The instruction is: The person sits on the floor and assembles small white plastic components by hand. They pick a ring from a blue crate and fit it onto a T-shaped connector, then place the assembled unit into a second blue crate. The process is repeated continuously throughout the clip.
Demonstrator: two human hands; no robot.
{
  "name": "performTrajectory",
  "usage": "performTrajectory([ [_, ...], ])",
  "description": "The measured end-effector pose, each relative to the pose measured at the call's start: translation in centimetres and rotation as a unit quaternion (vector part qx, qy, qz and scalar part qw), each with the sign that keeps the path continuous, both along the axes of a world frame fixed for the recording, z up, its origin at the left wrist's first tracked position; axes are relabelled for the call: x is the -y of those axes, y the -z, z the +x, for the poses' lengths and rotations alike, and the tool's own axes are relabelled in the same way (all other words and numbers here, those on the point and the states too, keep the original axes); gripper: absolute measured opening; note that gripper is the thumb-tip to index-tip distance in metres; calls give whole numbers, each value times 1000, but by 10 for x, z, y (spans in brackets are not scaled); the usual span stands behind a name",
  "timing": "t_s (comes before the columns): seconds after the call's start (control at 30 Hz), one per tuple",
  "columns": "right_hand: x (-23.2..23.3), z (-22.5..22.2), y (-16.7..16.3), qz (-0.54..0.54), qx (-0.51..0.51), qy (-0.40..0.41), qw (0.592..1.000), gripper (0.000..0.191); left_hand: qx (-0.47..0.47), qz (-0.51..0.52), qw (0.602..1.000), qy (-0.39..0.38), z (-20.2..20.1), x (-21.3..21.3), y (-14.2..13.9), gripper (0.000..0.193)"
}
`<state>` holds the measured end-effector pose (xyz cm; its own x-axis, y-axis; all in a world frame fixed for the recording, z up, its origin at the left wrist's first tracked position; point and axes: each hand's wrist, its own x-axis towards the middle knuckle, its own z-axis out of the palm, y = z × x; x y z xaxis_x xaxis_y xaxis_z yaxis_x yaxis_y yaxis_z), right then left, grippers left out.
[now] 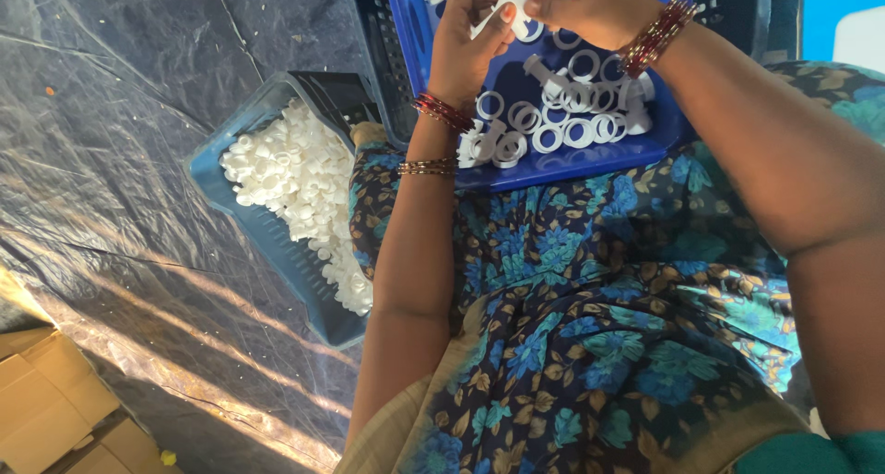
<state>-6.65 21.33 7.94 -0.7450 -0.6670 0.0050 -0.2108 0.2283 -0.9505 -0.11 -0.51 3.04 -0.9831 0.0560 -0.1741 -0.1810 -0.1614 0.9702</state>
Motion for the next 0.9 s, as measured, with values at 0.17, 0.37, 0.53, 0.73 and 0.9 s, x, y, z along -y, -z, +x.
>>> performTrajectory([
  [0.17, 1, -1, 3, 38, 17, 10, 999, 32, -8, 10, 1000, 13, -1, -1, -2, 40],
  [0.37, 1, 1, 4, -48, 40, 1, 998, 32, 0, 30, 1000, 7, -1, -2, 2, 40],
  [0.53, 2, 2, 3, -42, 21, -8, 999, 34, 4, 24, 1000, 4, 0, -3, 7, 37],
  [0.73, 6, 3, 2, 14, 4, -1, 1000, 29, -24, 25, 998, 56, 0, -2, 4, 29],
  [0.9, 10, 7, -9, 44, 60, 19, 997, 27, -70, -73, 992, 71, 5, -8, -1, 26],
])
